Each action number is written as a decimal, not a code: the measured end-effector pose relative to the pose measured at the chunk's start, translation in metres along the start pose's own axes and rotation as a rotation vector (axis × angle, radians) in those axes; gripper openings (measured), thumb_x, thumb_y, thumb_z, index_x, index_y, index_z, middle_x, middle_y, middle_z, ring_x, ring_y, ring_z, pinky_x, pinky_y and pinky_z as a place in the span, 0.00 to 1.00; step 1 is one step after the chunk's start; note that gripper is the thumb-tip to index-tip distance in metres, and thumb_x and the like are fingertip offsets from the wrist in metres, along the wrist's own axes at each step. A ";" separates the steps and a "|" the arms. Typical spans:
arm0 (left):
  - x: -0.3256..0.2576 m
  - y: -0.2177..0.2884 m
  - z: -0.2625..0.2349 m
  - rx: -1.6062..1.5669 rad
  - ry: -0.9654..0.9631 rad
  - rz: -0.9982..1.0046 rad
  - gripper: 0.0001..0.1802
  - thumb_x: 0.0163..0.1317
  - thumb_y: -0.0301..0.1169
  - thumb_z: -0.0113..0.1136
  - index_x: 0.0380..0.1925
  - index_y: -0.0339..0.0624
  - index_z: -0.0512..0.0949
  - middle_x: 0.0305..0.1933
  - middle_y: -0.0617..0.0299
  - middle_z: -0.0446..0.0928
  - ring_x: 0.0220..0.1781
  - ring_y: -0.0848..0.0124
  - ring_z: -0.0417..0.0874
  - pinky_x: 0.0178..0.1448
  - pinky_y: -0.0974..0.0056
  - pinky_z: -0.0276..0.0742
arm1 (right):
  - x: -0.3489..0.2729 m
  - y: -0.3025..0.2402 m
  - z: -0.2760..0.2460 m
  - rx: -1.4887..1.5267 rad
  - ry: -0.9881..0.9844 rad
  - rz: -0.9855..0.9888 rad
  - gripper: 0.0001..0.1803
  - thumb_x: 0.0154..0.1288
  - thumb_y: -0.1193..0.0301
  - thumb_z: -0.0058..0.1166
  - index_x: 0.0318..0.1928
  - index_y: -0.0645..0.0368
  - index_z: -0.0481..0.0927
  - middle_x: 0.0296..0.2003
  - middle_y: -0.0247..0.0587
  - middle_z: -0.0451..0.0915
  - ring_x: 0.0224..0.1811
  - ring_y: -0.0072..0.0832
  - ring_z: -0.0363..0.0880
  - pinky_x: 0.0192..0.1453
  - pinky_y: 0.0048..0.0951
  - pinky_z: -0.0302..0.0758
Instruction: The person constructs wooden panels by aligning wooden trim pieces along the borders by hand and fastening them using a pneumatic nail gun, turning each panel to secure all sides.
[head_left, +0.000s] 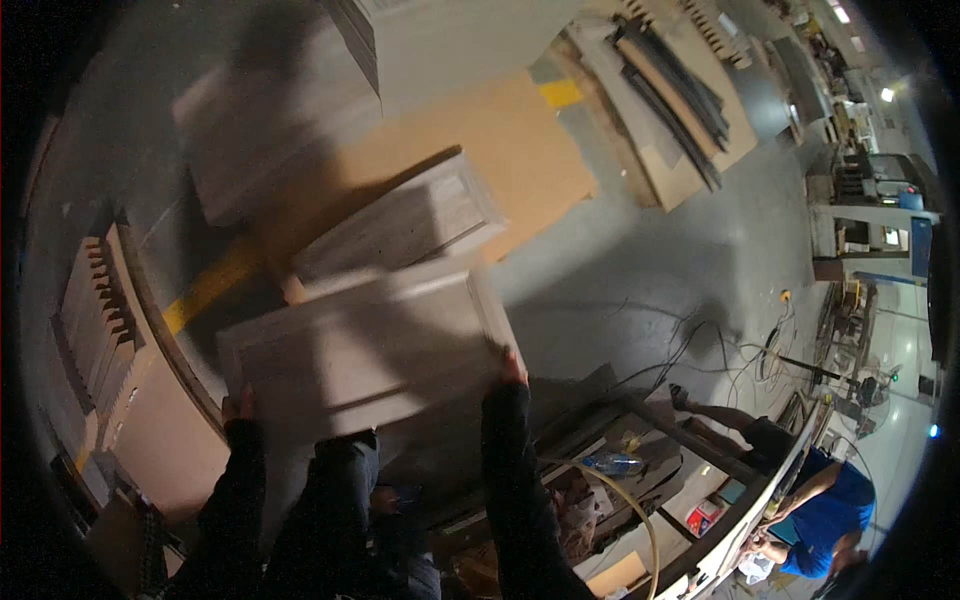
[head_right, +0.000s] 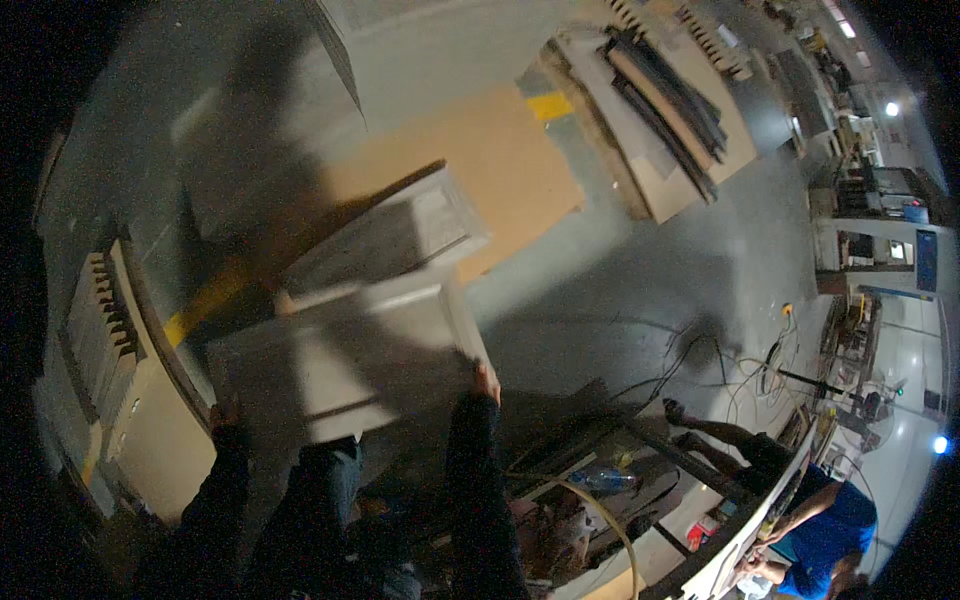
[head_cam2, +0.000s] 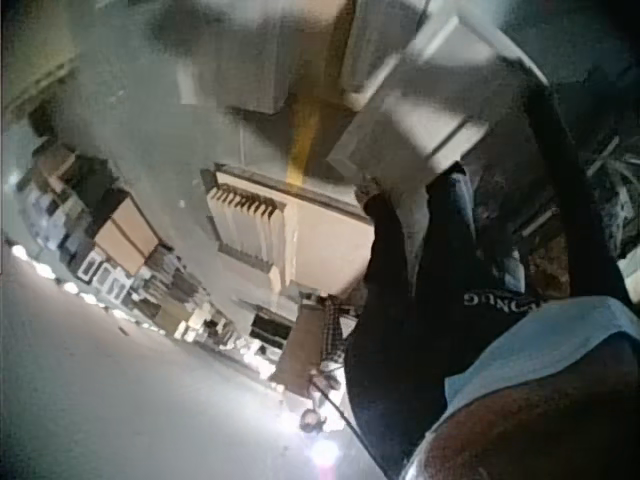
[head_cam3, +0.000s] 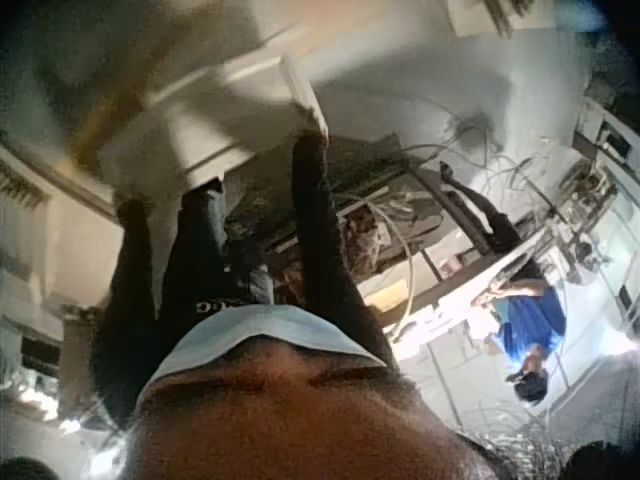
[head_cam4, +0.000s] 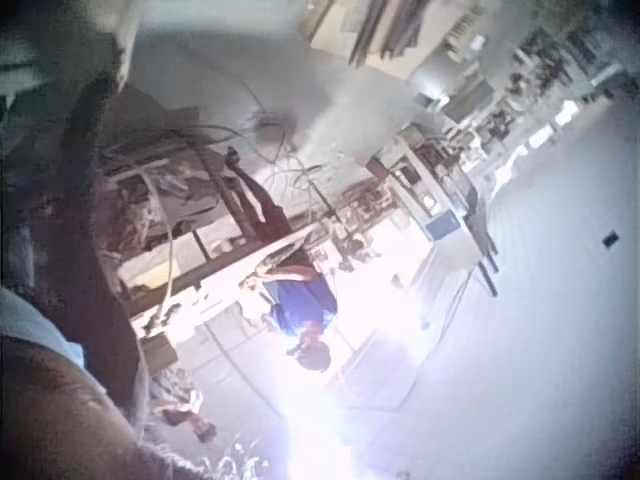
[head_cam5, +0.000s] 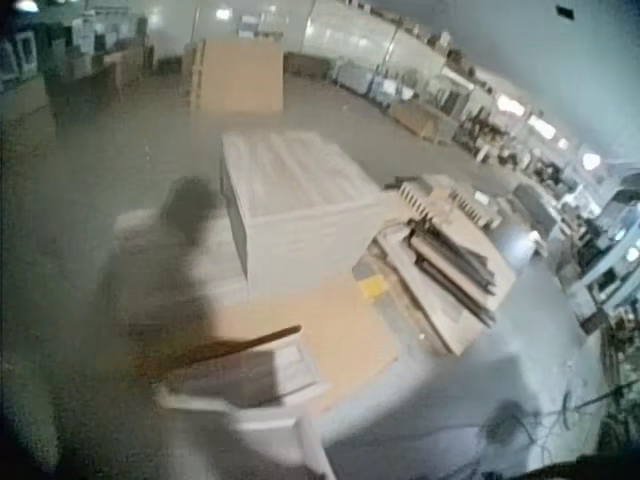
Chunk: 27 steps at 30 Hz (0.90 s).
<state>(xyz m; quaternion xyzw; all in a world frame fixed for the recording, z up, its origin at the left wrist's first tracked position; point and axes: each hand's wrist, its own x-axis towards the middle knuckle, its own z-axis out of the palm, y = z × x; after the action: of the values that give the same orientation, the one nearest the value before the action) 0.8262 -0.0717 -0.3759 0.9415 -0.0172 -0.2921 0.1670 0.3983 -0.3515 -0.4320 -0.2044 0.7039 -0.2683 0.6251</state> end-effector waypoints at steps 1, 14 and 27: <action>0.022 0.009 0.029 -0.002 0.067 0.079 0.40 0.46 0.53 0.60 0.49 0.31 0.65 0.47 0.45 0.71 0.50 0.56 0.71 0.51 0.58 0.69 | 0.032 -0.007 0.032 0.068 0.135 0.136 0.28 0.62 0.54 0.43 0.53 0.65 0.67 0.47 0.45 0.72 0.45 0.33 0.73 0.45 0.37 0.71; 0.155 0.038 0.250 -0.394 0.228 -0.199 0.44 0.40 0.50 0.66 0.51 0.28 0.64 0.53 0.44 0.67 0.54 0.57 0.69 0.57 0.61 0.64 | 0.249 -0.061 0.161 -0.241 0.346 -0.202 0.31 0.43 0.76 0.62 0.49 0.72 0.64 0.44 0.51 0.72 0.43 0.35 0.72 0.49 0.30 0.68; 0.176 -0.047 0.317 -0.294 -0.383 -0.374 0.66 0.29 0.63 0.65 0.62 0.37 0.45 0.63 0.44 0.53 0.63 0.55 0.58 0.62 0.58 0.57 | 0.298 -0.053 0.176 0.018 0.382 -0.135 0.30 0.46 0.75 0.61 0.51 0.64 0.63 0.45 0.46 0.69 0.45 0.34 0.70 0.51 0.32 0.68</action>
<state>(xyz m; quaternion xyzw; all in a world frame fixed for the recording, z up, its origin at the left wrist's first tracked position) 0.7927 -0.1466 -0.7324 0.8219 0.1680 -0.4892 0.2386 0.5302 -0.6001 -0.6410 -0.1908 0.7920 -0.3499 0.4625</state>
